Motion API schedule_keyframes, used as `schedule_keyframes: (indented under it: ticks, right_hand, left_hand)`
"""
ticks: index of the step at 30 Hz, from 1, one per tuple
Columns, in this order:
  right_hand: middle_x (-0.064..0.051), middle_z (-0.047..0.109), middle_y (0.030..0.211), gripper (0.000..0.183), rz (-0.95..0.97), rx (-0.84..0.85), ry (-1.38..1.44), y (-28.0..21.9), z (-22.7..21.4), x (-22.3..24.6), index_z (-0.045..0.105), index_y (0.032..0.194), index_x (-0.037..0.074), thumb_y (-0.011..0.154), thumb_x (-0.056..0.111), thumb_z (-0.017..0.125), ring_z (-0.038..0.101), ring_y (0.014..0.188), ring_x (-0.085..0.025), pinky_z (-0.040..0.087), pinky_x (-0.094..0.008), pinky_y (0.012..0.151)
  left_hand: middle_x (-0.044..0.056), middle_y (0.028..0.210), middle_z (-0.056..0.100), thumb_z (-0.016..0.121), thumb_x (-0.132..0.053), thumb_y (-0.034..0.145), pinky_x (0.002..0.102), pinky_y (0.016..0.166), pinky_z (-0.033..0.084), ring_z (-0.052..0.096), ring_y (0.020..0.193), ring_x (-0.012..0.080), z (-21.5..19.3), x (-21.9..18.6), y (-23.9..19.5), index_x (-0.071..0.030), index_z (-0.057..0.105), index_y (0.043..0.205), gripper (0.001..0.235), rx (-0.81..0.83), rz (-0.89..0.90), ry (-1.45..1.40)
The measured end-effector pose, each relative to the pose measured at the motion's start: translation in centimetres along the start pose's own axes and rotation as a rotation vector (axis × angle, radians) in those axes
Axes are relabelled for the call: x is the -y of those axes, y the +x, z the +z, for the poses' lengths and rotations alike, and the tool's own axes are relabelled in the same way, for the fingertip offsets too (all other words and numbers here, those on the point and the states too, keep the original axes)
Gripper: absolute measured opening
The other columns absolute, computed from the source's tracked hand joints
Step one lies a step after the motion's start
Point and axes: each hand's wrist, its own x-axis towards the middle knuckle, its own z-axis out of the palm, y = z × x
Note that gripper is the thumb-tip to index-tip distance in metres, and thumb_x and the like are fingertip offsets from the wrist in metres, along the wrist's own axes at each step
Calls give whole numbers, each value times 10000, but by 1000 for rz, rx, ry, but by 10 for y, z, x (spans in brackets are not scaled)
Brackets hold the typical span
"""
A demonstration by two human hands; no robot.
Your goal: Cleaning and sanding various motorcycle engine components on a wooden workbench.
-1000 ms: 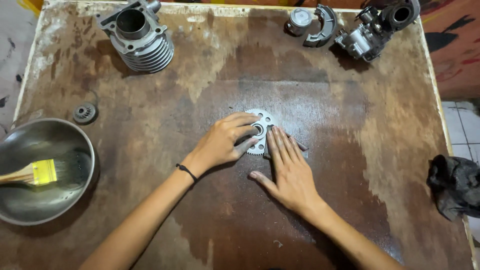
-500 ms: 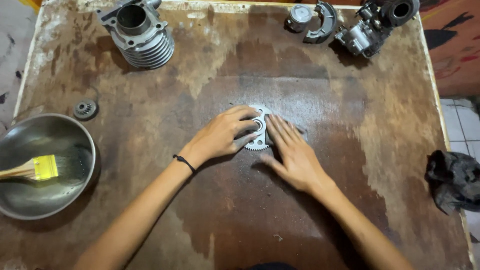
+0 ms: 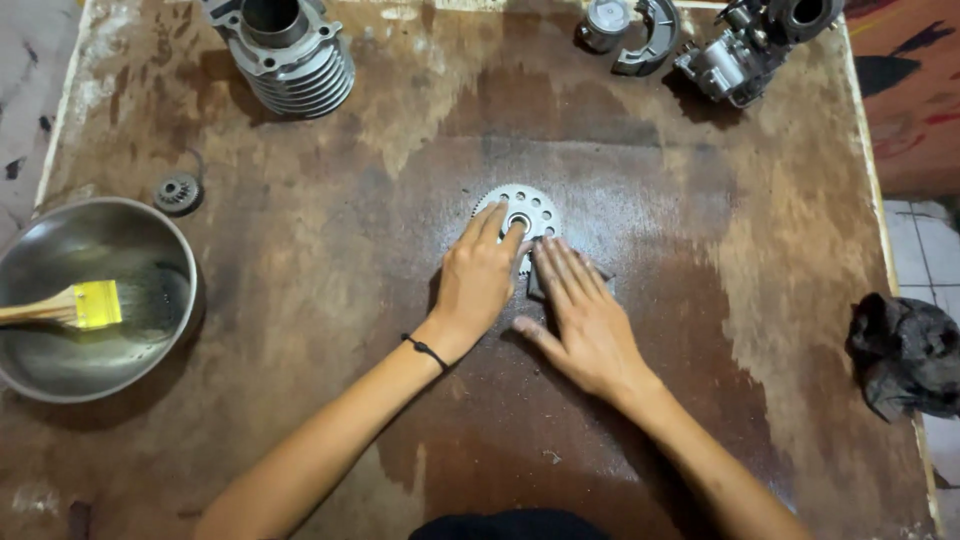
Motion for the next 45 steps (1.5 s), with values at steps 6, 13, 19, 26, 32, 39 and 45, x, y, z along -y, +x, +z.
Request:
schedule_keyframes:
  ticks: [6,13,19,26,32,39,45]
  right_hand:
    - [-222,259,1684,959,-22,-22,75,47,-11,-24,241,1620,2,979,695,414,211,1581,-342,142,-481,1301]
    - [-198,271,1675,992,-56,-35,77,21,-13,-20,247,1609,19,945,729,443,218,1577,-329,156,-474,1290]
    - [-215,239,1697,981,2,7,85,51,-12,-25,220,1625,6,979,729,367,209,1582,-339,147,-482,1290]
    - [-228,256,1678,1002,-83,48,67,11,-18,-15,235,1615,-11,954,718,423,209,1563,-350,152,-484,1263]
    - [-208,274,1688,980,-6,28,111,53,-19,-23,250,1611,7,963,717,439,223,1590,-328,164,-473,1302]
    - [-227,261,1651,1085,-100,8,6,16,-11,-15,231,1595,-10,883,780,450,213,1537,-343,150,-487,1248]
    - [-178,268,1702,1009,-58,79,123,70,-27,-26,255,1622,28,947,768,378,211,1597,-321,159,-473,1312]
  left_hand:
    - [298,1338,636,681,-175,950,432,1002,552,608,1276,423,-7,2,3,41,706,1177,314,12,25,-44]
    - [228,1324,663,681,-205,974,438,1051,516,623,1271,390,-21,24,16,-10,705,1152,265,57,88,-196]
    - [211,1346,664,682,-215,984,421,1064,528,631,1277,366,-33,28,16,0,715,1134,265,117,153,-214]
    - [168,1341,680,697,-261,973,426,1070,518,624,1286,329,-43,38,25,-17,740,1148,303,186,196,-309]
    - [148,1345,682,697,-254,963,418,1073,526,627,1292,328,-47,40,28,-36,748,1141,286,214,212,-309]
    - [133,1341,686,722,-276,968,414,1070,531,642,1276,309,-48,43,28,-30,746,1120,290,214,202,-341]
    - [147,1364,676,694,-209,936,400,1060,541,644,1266,311,-49,44,28,-44,760,1146,275,249,217,-330]
